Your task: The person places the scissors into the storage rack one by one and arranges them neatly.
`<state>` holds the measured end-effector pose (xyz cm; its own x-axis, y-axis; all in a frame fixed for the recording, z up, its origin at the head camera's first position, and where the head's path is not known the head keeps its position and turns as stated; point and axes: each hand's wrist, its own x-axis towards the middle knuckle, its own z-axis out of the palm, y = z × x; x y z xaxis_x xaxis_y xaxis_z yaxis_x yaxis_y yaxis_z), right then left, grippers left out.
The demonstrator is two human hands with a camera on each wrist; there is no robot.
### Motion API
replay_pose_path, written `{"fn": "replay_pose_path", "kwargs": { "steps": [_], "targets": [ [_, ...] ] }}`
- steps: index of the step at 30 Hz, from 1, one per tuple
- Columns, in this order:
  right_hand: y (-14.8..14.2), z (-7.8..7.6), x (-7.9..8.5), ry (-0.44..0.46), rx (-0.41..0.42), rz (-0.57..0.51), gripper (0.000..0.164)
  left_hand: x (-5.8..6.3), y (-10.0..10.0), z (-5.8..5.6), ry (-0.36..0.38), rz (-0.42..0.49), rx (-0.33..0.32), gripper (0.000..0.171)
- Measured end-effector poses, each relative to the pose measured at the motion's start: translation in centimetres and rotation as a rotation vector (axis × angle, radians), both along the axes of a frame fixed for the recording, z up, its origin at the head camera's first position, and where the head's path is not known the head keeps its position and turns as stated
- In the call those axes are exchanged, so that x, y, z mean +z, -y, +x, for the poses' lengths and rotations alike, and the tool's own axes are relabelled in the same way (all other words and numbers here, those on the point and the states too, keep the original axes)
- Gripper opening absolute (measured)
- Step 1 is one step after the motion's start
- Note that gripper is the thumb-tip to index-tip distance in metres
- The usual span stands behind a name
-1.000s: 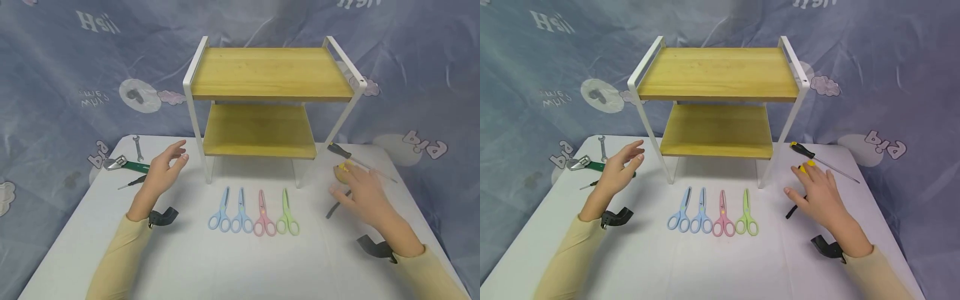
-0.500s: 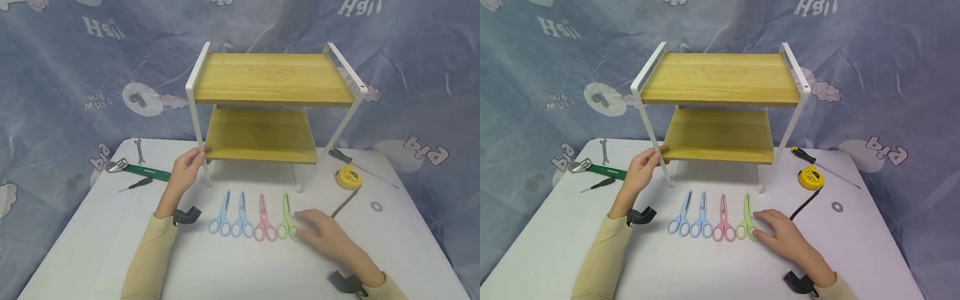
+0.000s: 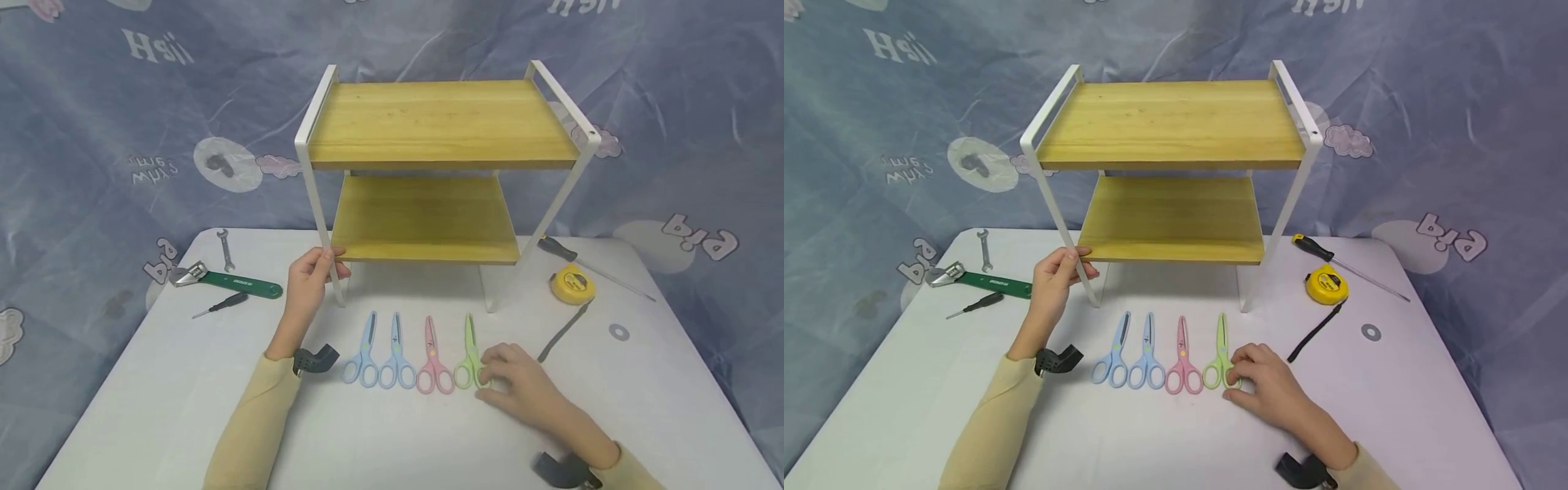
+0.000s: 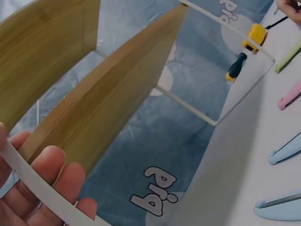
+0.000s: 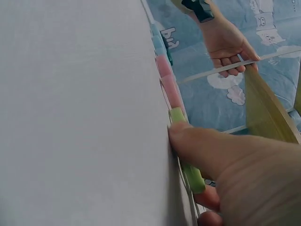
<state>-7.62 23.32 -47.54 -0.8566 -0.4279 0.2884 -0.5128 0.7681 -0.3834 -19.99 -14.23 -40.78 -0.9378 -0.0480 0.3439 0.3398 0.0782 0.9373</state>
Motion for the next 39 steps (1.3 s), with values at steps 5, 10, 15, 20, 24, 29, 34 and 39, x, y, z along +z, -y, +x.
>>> {"fn": "replay_pose_path", "kwargs": {
  "steps": [5,10,15,20,24,29,34,39],
  "targets": [
    [0.1,-0.2,-0.3,-0.072,-0.001,-0.019,0.028,0.1,0.0,0.1,0.0,-0.001,0.006,0.032],
    [0.0,-0.3,-0.8,-0.077,-0.015,-0.114,0.042,0.0,0.0,0.1,0.018,-0.003,0.009,0.032],
    [0.1,-0.1,-1.0,0.001,-0.04,-0.31,0.042,-0.1,0.1,0.1,0.001,0.014,0.007,0.032],
    [0.1,0.4,0.3,0.086,-0.055,-0.527,0.036,-0.3,0.1,0.1,-0.012,0.04,-0.006,0.032],
    [0.1,0.8,3.1,0.065,0.073,-0.693,0.034,-0.4,0.0,0.1,-0.009,0.045,-0.012,0.033],
    [0.7,0.0,8.8,-0.059,0.445,-0.889,0.028,-0.3,-0.4,0.2,0.006,0.012,0.001,0.034],
    [3.5,-2.1,16.3,-0.217,0.76,-1.034,0.017,-0.2,-0.3,0.3,0.004,0.005,0.016,0.032],
    [7.0,-4.4,23.0,-0.338,0.744,-1.074,0.027,0.0,-0.3,0.4,0.0,0.004,0.009,0.033]
  ]
}}
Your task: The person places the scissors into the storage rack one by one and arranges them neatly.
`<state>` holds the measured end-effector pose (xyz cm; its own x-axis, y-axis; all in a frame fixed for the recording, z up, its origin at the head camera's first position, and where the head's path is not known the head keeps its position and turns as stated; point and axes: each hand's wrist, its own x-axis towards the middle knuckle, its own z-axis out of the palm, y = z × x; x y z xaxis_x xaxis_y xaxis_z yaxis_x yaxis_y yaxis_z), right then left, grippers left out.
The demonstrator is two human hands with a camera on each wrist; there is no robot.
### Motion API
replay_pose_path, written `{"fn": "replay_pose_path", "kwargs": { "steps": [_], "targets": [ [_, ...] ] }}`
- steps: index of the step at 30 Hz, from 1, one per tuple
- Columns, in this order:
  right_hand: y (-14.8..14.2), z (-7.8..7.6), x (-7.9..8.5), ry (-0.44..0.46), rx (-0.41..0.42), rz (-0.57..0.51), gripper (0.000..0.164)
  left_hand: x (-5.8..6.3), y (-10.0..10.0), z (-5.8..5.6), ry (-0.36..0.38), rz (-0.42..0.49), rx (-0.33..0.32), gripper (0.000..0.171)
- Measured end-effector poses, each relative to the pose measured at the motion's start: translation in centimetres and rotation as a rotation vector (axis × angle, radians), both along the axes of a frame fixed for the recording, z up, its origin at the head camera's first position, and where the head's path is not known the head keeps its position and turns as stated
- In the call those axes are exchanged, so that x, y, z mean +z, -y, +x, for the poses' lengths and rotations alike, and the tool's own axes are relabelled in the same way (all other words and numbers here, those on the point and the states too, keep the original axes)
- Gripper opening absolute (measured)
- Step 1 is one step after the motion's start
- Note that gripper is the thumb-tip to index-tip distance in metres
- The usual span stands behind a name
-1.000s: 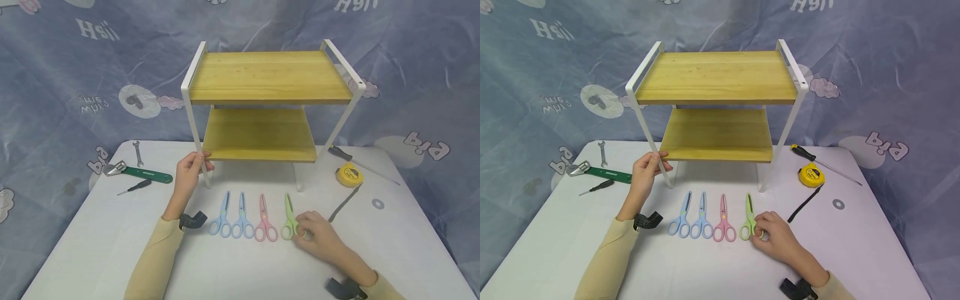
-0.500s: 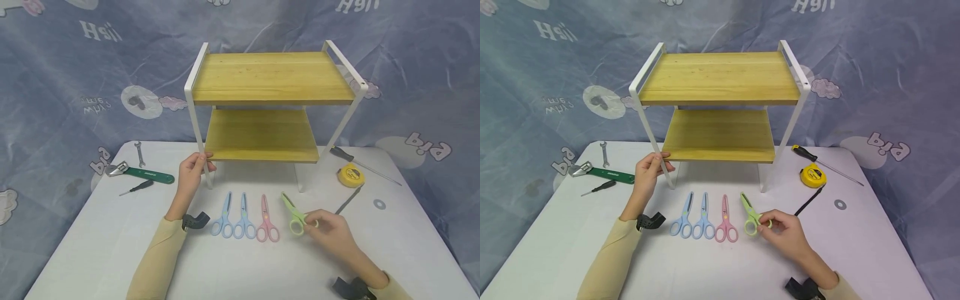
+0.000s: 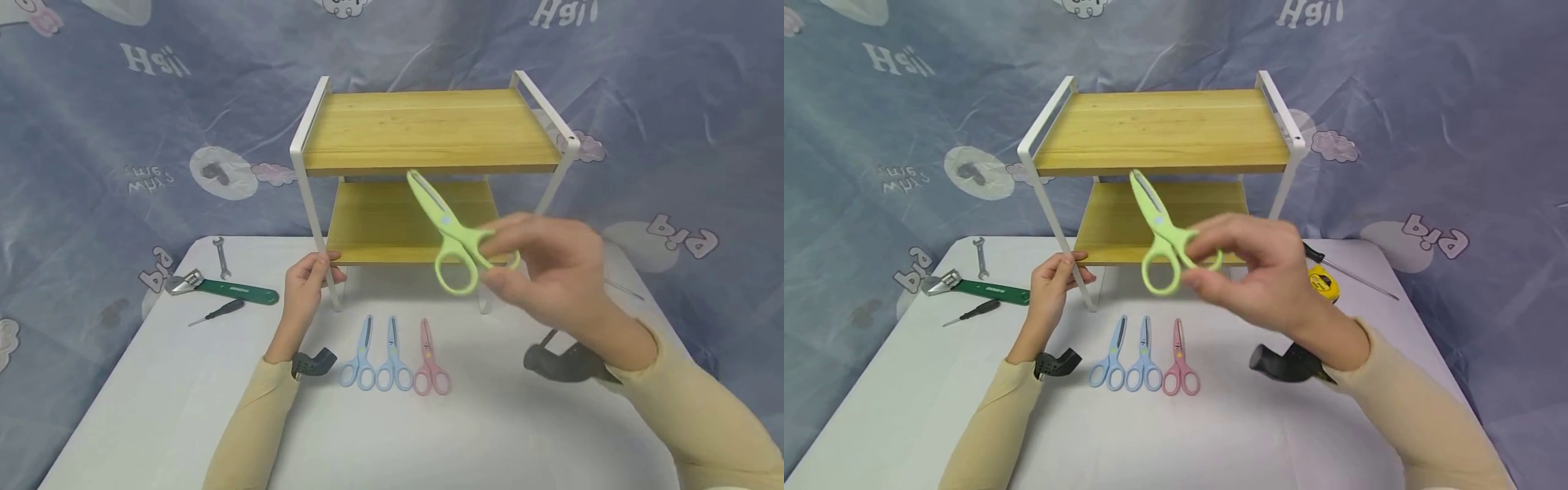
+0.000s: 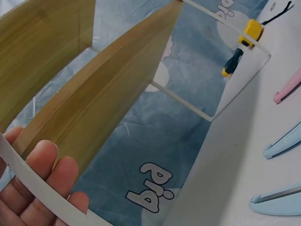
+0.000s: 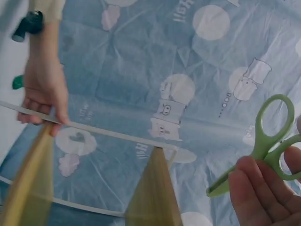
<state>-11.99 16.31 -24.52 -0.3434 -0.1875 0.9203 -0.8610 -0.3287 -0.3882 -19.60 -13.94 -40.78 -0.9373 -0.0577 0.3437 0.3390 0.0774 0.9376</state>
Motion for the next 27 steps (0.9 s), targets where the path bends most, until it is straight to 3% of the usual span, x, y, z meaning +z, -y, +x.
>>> {"fn": "replay_pose_path", "kwargs": {
  "steps": [2,5,9,12,19,24,27],
  "targets": [
    [1.4,-1.3,2.1,0.002,-0.083,0.037,0.033,0.0,0.1,0.0,-0.003,0.004,0.0,0.033],
    [3.6,-3.3,4.5,-0.012,-0.247,0.174,0.026,-0.1,0.2,-0.1,-0.01,0.004,-0.002,0.033],
    [6.6,-5.9,6.5,-0.052,-0.469,0.398,0.01,-0.1,0.2,-0.1,-0.028,0.014,-0.011,0.031],
    [8.6,-7.4,7.4,-0.05,-0.57,0.51,0.014,-0.2,0.1,-0.3,-0.048,0.036,-0.026,0.03],
    [10.8,-9.5,7.8,0.08,-0.696,0.679,0.017,-0.4,0.0,-0.4,-0.055,0.035,-0.031,0.03],
    [11.2,-9.9,7.3,0.114,-0.816,0.875,0.022,-0.3,0.2,-0.5,-0.052,0.048,-0.041,0.03],
    [11.4,-9.9,7.2,0.124,-0.839,0.907,0.022,-0.5,0.4,-0.5,-0.056,0.057,-0.048,0.031]
  ]
}}
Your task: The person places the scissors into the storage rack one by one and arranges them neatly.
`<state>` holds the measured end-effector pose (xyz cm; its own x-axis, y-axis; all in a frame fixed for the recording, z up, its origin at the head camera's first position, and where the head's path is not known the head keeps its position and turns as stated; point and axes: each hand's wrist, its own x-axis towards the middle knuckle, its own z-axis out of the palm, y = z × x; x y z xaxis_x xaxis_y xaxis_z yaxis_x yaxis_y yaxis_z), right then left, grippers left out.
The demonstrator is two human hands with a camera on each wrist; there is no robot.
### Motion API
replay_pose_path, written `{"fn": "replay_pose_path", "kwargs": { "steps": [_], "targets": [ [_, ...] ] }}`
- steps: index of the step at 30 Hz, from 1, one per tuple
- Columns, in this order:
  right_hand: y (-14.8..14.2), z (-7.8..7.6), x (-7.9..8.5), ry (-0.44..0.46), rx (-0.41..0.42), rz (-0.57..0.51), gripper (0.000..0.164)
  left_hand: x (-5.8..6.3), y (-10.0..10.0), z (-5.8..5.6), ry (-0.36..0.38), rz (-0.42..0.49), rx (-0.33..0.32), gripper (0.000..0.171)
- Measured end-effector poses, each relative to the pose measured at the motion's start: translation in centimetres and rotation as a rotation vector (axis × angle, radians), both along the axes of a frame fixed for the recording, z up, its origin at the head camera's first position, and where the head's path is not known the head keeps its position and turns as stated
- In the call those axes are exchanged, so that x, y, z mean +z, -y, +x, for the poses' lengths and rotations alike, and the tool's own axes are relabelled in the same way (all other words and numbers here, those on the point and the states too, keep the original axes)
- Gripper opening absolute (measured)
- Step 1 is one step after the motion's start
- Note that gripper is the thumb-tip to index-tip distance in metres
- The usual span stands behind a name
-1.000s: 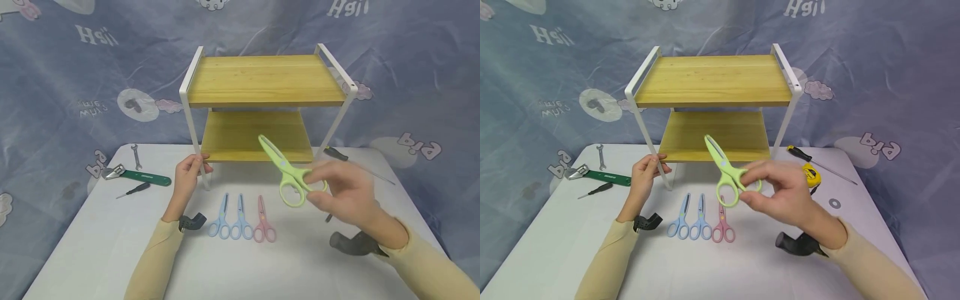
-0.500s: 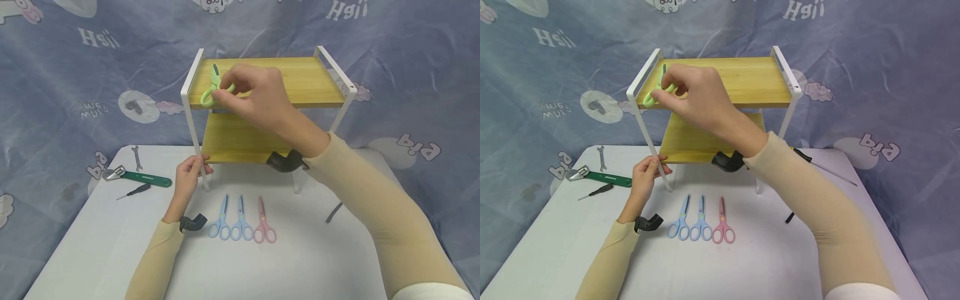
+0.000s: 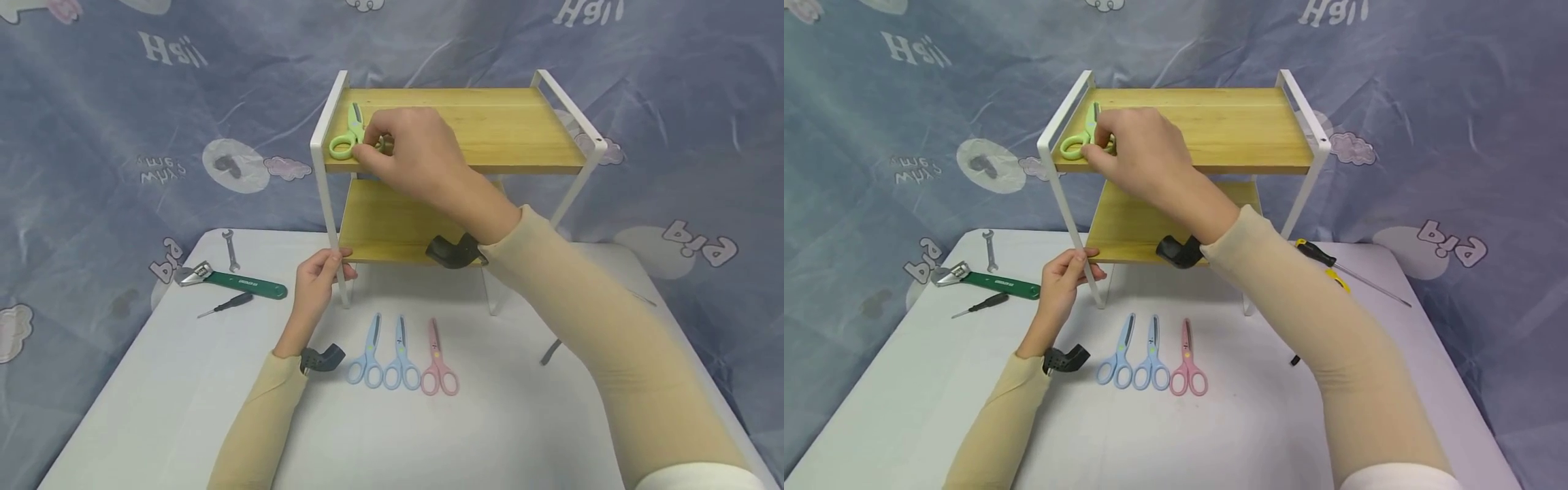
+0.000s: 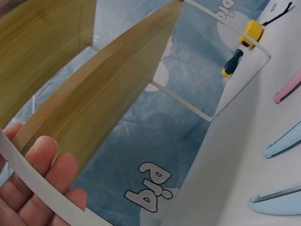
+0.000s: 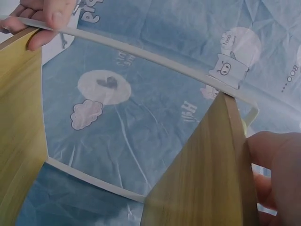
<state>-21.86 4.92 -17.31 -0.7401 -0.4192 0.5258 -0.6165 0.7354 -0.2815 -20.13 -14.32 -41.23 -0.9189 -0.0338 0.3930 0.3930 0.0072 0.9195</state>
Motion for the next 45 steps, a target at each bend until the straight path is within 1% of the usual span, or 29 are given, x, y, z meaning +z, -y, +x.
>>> {"fn": "replay_pose_path", "kwargs": {
  "steps": [4,6,7,8,9,11,13,14,15,16,18,19,21,22,23,24,26,27,29,30,31,33,36,39,42,45],
  "targets": [
    [0.2,-0.1,0.0,0.023,-0.018,-0.004,0.023,0.0,0.1,0.0,0.003,-0.011,0.01,0.031],
    [0.2,-0.1,-0.1,0.009,-0.008,-0.019,0.024,0.0,0.1,0.0,0.009,-0.021,0.018,0.031],
    [0.1,-0.1,-0.2,-0.015,0.011,-0.047,0.024,0.0,0.2,0.1,0.012,-0.03,0.024,0.03],
    [0.0,0.0,-0.4,-0.052,0.042,-0.087,0.024,0.0,0.2,0.1,0.015,-0.041,0.031,0.03],
    [-0.2,0.2,-0.6,-0.109,0.083,-0.126,0.023,0.0,0.3,0.1,0.017,-0.049,0.037,0.03],
    [-1.0,0.8,-1.3,-0.257,0.194,-0.204,0.02,0.0,0.4,0.2,0.016,-0.06,0.046,0.029],
    [-2.1,2.0,-2.3,-0.397,0.305,-0.279,0.014,0.1,0.4,0.1,0.004,-0.056,0.045,0.029],
    [-2.8,2.7,-3.1,-0.454,0.355,-0.297,0.012,0.1,0.4,0.1,-0.001,-0.05,0.043,0.029],
    [-3.6,3.5,-3.9,-0.499,0.401,-0.31,0.011,0.1,0.3,0.0,-0.008,-0.038,0.037,0.029],
    [-4.4,4.3,-4.9,-0.52,0.439,-0.311,0.011,0.1,0.3,-0.1,-0.014,-0.027,0.032,0.029],
    [-6.2,5.9,-7.5,-0.512,0.49,-0.3,0.015,0.1,0.2,-0.2,-0.017,-0.011,0.02,0.029],
    [-7.1,6.6,-9.0,-0.486,0.511,-0.28,0.018,0.1,0.1,-0.2,-0.015,-0.006,0.017,0.03],
    [-9.1,7.9,-12.5,-0.4,0.531,-0.221,0.026,0.1,0.0,-0.3,-0.01,-0.001,0.012,0.03],
    [-10.1,8.6,-14.4,-0.339,0.519,-0.182,0.028,0.0,-0.1,-0.3,-0.008,-0.005,0.013,0.03],
    [-11.0,9.2,-16.3,-0.273,0.504,-0.154,0.027,0.0,-0.2,-0.3,-0.007,-0.008,0.015,0.03],
    [-11.8,9.9,-18.2,-0.203,0.483,-0.133,0.022,0.0,-0.2,-0.2,-0.008,-0.012,0.018,0.03],
    [-13.0,11.3,-21.8,-0.074,0.419,-0.099,0.01,-0.1,-0.3,-0.2,-0.012,-0.018,0.027,0.029],
    [-13.4,12.0,-23.5,-0.021,0.379,-0.088,0.01,-0.1,-0.3,-0.1,-0.015,-0.019,0.032,0.029],
    [-14.0,13.3,-26.3,0.065,0.303,-0.077,0.022,-0.2,-0.3,-0.1,-0.022,-0.023,0.044,0.028],
    [-14.1,13.9,-27.4,0.091,0.271,-0.075,0.028,-0.3,-0.3,-0.1,-0.023,-0.024,0.047,0.028],
    [-14.3,14.4,-28.4,0.101,0.238,-0.067,0.03,-0.3,-0.4,-0.1,-0.023,-0.025,0.046,0.028],
    [-14.6,15.0,-29.7,0.097,0.188,-0.05,0.033,-0.4,-0.4,-0.1,-0.022,-0.032,0.046,0.028],
    [-14.8,15.3,-30.7,0.071,0.164,-0.027,0.033,-0.5,-0.5,0.0,-0.016,-0.034,0.054,0.028],
    [-14.9,15.2,-30.9,0.051,0.167,-0.003,0.032,-0.5,-0.4,0.3,-0.013,-0.042,0.07,0.028],
    [-14.7,15.2,-30.9,0.038,0.169,0.009,0.031,-0.4,-0.4,0.4,-0.014,-0.054,0.07,0.028],
    [-14.5,15.3,-31.0,0.026,0.157,0.008,0.024,-0.1,-0.4,0.3,-0.019,-0.062,0.061,0.029]
  ]
}}
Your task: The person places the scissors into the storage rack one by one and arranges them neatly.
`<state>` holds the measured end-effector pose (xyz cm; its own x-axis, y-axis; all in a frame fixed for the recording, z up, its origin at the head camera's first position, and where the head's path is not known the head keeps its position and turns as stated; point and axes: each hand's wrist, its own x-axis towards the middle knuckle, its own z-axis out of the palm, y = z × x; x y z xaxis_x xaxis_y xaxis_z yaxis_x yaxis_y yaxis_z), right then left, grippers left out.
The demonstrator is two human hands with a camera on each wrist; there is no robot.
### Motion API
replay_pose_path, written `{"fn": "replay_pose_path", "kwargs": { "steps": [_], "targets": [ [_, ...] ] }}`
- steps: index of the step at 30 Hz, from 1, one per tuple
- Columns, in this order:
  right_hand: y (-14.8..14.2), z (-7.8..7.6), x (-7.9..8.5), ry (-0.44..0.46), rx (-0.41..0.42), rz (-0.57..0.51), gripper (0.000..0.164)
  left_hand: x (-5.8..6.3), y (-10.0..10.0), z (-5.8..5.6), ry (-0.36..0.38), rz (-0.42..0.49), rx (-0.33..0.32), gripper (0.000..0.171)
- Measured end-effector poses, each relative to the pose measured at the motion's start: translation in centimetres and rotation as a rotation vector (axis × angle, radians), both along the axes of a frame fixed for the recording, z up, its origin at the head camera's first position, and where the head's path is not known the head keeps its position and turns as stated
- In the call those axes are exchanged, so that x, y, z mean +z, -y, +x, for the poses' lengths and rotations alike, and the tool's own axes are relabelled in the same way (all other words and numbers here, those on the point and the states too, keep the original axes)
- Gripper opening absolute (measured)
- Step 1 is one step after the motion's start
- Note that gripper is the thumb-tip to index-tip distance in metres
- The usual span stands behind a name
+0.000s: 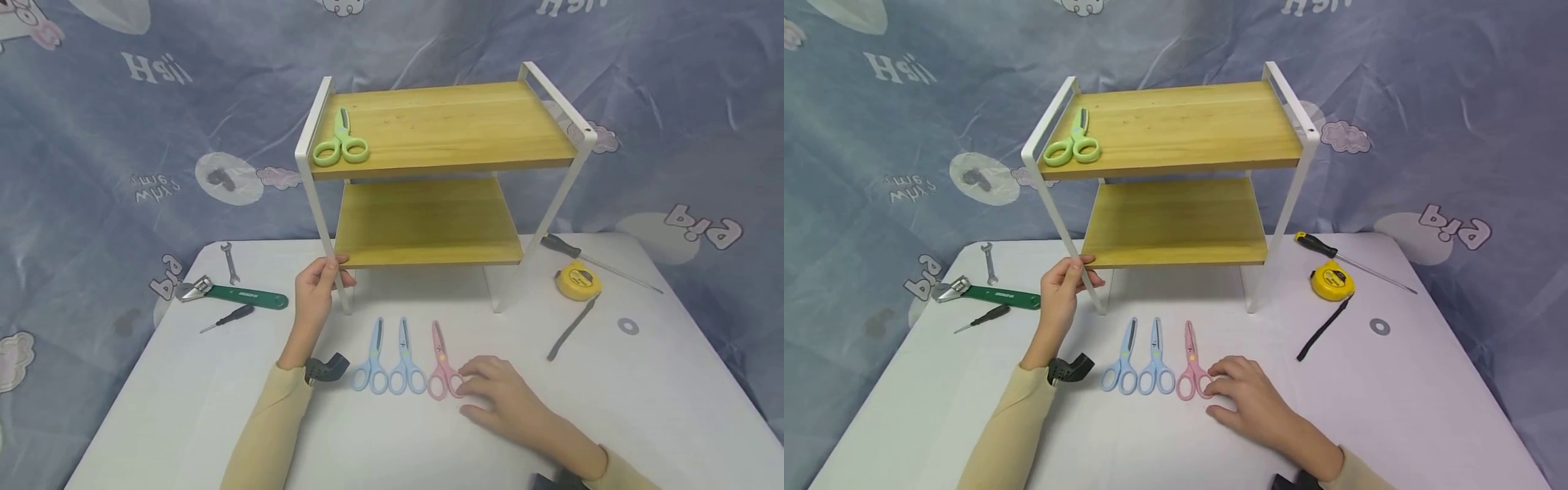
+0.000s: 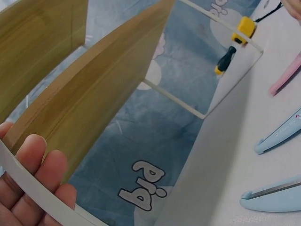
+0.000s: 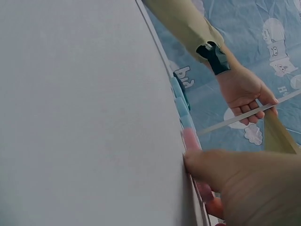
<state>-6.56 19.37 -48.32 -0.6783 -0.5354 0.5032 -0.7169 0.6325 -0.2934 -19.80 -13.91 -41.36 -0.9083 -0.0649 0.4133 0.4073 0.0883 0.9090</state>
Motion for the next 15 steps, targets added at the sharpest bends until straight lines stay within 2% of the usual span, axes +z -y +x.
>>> {"fn": "replay_pose_path", "kwargs": {
  "steps": [4,7,10,12,15],
  "targets": [
    [0.3,0.0,0.1,0.006,-0.021,0.018,0.024,0.1,0.1,0.0,-0.012,0.015,-0.003,0.029],
    [0.2,0.2,0.0,0.066,-0.025,-0.01,0.023,0.0,0.1,-0.2,-0.015,0.025,-0.009,0.028],
    [-0.2,0.3,0.4,0.142,0.028,-0.162,0.025,-0.2,0.1,-0.3,-0.014,0.027,-0.009,0.027],
    [-0.6,0.2,1.2,0.188,0.082,-0.292,0.028,-0.2,0.0,-0.3,-0.011,0.025,-0.007,0.027],
    [-1.3,-0.1,4.0,0.206,0.141,-0.424,0.027,-0.1,-0.1,-0.2,-0.01,0.02,0.0,0.027]
  ]
}}
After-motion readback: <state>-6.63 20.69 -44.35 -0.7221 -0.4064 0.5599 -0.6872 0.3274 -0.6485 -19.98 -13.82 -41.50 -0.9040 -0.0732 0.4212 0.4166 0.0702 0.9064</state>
